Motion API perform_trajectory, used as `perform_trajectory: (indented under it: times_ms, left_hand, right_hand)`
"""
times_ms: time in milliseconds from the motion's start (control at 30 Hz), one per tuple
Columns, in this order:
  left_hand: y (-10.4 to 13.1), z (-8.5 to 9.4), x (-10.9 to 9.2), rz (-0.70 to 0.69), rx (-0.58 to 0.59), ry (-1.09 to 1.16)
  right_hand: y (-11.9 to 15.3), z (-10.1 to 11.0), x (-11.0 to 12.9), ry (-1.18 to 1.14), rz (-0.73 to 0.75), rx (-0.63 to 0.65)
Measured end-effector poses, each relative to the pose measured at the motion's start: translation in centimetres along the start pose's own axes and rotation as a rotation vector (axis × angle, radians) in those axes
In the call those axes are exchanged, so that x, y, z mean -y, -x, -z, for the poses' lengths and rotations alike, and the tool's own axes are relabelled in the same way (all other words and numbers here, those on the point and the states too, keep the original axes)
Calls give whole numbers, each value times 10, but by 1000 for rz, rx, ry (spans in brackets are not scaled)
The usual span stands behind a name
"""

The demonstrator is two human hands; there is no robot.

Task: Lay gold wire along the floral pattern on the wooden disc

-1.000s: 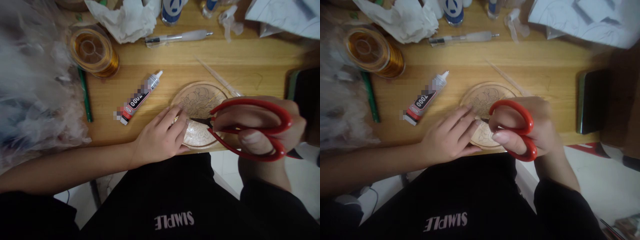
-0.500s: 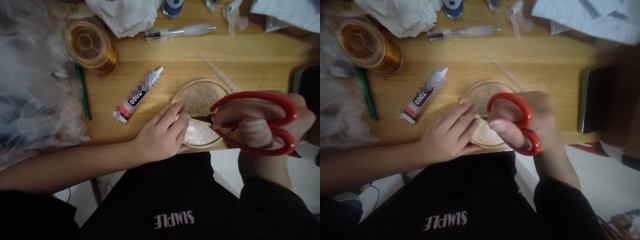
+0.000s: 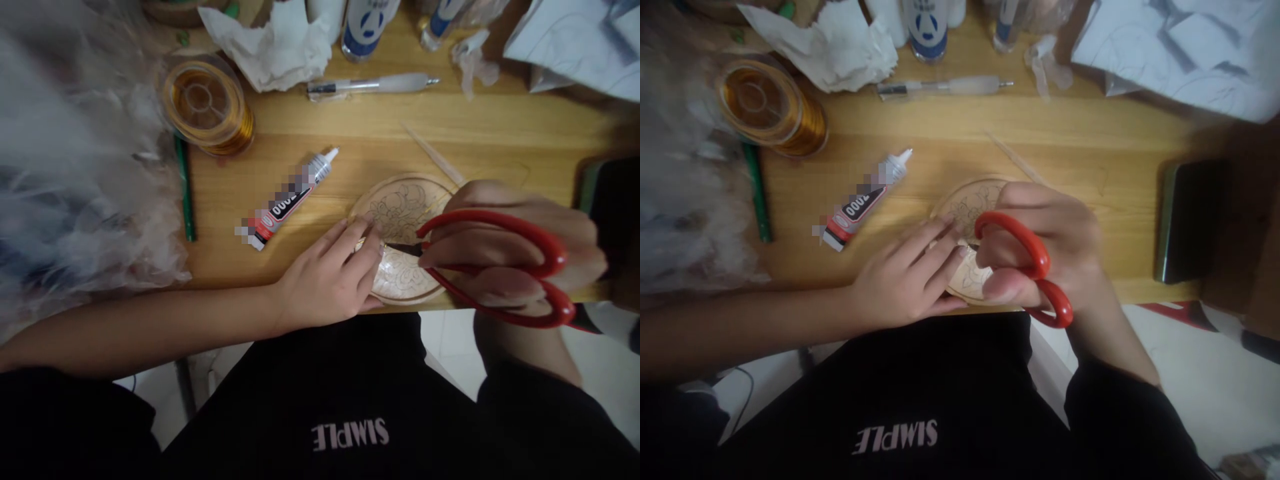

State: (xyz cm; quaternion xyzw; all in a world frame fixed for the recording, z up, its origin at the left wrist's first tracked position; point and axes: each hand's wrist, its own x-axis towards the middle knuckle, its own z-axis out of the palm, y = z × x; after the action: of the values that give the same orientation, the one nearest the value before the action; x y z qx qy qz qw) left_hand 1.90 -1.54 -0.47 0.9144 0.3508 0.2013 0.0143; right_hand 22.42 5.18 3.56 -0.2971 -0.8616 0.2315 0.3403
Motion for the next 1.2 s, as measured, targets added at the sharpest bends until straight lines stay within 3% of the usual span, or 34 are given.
perform_trajectory:
  times_ms: [67,400,600,700,900,1100,1200]
  left_hand:
    - [0,-1,0,7,-8,3]
    - [-1,-1,-1,18,-38,-1]
    - [-1,-1,-2,27,-34,7]
    - [-2,-1,-2,27,-41,8]
    - [-3,0,-1,27,-38,-3]
    - [-2,-1,-2,27,-52,-14]
    - [-2,-1,-2,26,-44,-7]
  right_hand:
    - [-2,-1,-4,-57,102,-11]
    - [-10,-10,-9,-59,154,-94]
    - [-5,-12,8,81,-97,-210]
    - [-5,-9,17,120,-152,-141]
    - [-10,0,12,192,-52,-29]
    - [-12,9,6,132,-85,66]
    - [-15,10,5,68,-22,84]
